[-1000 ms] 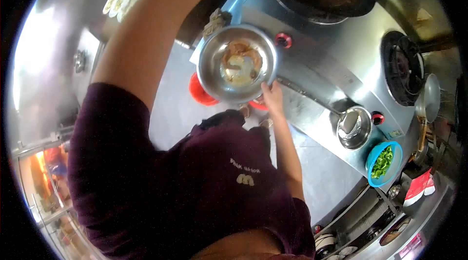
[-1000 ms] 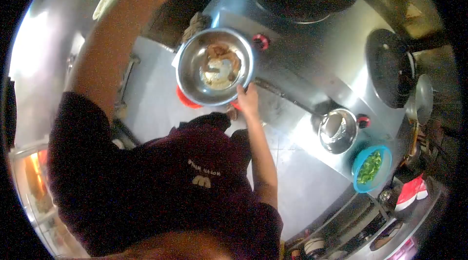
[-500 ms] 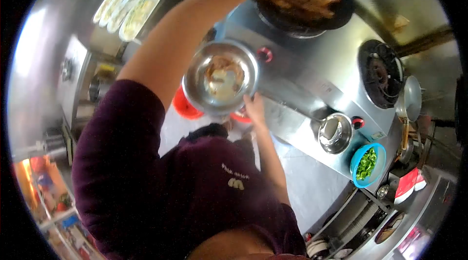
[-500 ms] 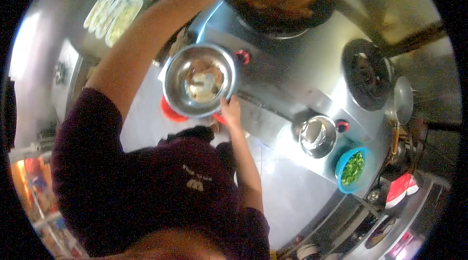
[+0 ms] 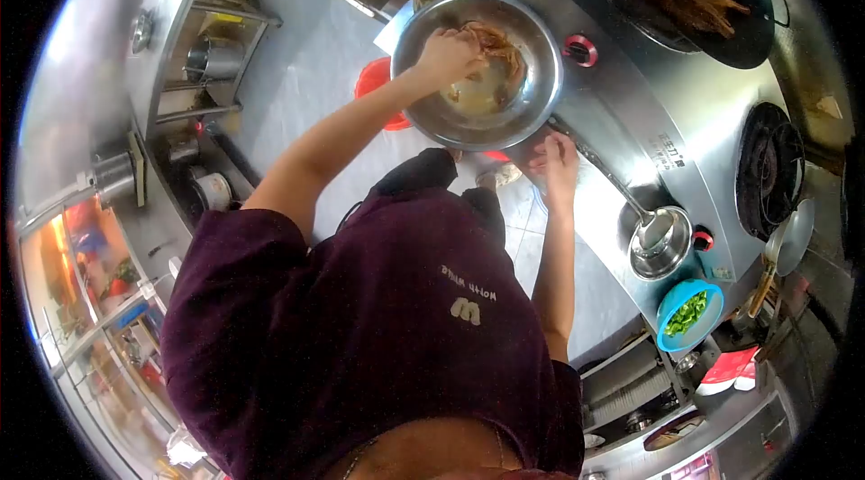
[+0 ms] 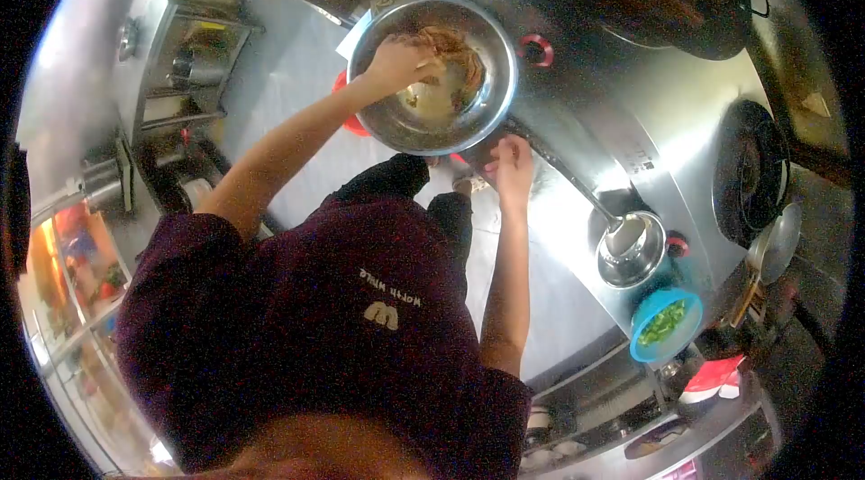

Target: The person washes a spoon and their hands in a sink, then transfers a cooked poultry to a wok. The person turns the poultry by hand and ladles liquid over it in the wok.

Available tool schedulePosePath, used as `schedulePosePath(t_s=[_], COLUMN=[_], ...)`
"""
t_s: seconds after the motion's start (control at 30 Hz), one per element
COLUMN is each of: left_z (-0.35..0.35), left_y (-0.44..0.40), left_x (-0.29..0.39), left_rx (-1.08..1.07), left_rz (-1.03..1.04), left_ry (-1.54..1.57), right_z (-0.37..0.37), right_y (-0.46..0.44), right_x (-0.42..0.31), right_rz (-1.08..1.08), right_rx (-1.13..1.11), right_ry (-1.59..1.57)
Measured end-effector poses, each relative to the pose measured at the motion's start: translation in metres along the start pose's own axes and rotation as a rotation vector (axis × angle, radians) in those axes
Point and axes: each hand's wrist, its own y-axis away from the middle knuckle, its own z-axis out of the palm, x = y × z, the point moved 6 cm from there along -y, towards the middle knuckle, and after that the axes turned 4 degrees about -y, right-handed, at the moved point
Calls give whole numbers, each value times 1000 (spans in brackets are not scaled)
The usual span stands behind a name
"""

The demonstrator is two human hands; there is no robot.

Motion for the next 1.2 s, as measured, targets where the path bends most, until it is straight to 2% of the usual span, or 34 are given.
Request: schedulePosePath(t_s=[0.23, 0.33, 0.43, 0.53, 0.83, 1.03, 1.13, 1.2], left_z=[26, 31, 30, 39, 40, -39, -100, -125], left_y=[-3, -2, -2, -3, -5, 19, 40, 54], left_x=[17, 22, 19, 11, 14, 46, 65, 68], left_rx=[84, -11, -26, 58, -27, 572, 815, 865], left_rz=[-66, -66, -65, -162, -292, 120, 210, 207], left_ry=[-163, -209, -197, -32, 42, 225, 181, 176], right_z=[0, -4, -10, -21, -43, -63, -72, -77], right_y=[8, 13, 18, 21, 27, 33, 33, 32], right_x=[-2, 2, 7, 14, 16, 25, 30, 31], right_rz=[25, 12, 7, 22, -13, 5, 6, -21], right_rx=[38, 48, 55, 64, 73, 33, 19, 53], right_ry=[41, 17, -2, -13, -27, 7, 52, 101])
